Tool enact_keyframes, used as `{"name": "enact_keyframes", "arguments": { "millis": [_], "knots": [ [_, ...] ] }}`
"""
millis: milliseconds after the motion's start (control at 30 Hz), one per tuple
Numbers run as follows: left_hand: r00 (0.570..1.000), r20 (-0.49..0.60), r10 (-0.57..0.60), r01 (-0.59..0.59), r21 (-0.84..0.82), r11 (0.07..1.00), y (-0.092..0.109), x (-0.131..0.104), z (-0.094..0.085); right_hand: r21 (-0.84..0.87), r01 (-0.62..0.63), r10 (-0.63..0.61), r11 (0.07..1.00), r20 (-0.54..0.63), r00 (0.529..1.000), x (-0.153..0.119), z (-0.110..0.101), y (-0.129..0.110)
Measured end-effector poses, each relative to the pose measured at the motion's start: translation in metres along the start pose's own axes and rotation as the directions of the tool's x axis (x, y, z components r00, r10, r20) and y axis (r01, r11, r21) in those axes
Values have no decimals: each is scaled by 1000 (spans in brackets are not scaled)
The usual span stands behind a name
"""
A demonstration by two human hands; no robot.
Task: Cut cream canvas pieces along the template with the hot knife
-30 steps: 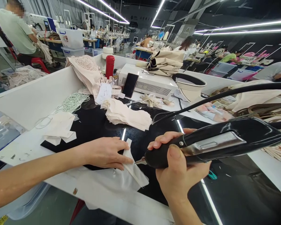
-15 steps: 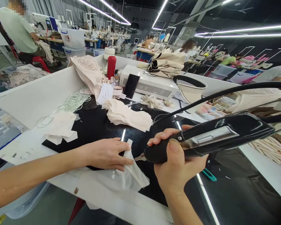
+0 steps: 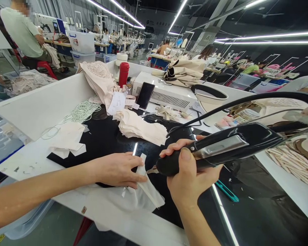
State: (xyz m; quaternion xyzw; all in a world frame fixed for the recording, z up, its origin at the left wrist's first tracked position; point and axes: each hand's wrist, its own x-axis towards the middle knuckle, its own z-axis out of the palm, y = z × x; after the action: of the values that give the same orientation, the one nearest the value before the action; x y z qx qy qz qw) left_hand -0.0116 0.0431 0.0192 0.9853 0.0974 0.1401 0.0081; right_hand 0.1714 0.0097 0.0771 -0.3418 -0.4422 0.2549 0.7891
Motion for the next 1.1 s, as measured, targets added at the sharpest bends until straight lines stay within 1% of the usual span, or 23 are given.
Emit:
{"name": "enact_keyframes", "arguments": {
  "millis": [100, 233, 400, 700, 833, 933, 1033, 1100],
  "knots": [
    [1000, -23, 1, -1, -12, 1000, 0, 0, 1, -4, -4, 4, 1000, 2, 1000, 2, 1, 1],
    [999, -40, -1, 0, -24, 1000, 0, -1, 2, -20, 18, -19, 1000, -35, 999, 6, 1, 5],
    [998, -55, 2, -3, -24, 1000, 0, 0, 3, -26, 45, -46, 999, -14, 999, 8, 3, 10],
    [1000, -13, -12, 12, -49, 999, 0, -1, 1, 3, 56, -56, 998, 31, 998, 9, 1, 11],
    [999, -20, -33, 31, -97, 995, 0, -5, -3, -27, 79, -77, 997, 56, 995, 13, -12, 5],
    [994, -23, -104, 100, -136, 986, 1, -4, -7, -70, 104, -97, 992, 104, 990, 19, -28, -2],
    [979, -54, -195, 186, -144, 972, 7, 4, -8, -131, 116, -97, 985, 146, 984, 24, -44, -9],
    [974, -97, -203, 192, -114, 975, 13, 12, -5, -220, 92, -56, 971, 163, 985, 27, -55, -14]
  ]
}}
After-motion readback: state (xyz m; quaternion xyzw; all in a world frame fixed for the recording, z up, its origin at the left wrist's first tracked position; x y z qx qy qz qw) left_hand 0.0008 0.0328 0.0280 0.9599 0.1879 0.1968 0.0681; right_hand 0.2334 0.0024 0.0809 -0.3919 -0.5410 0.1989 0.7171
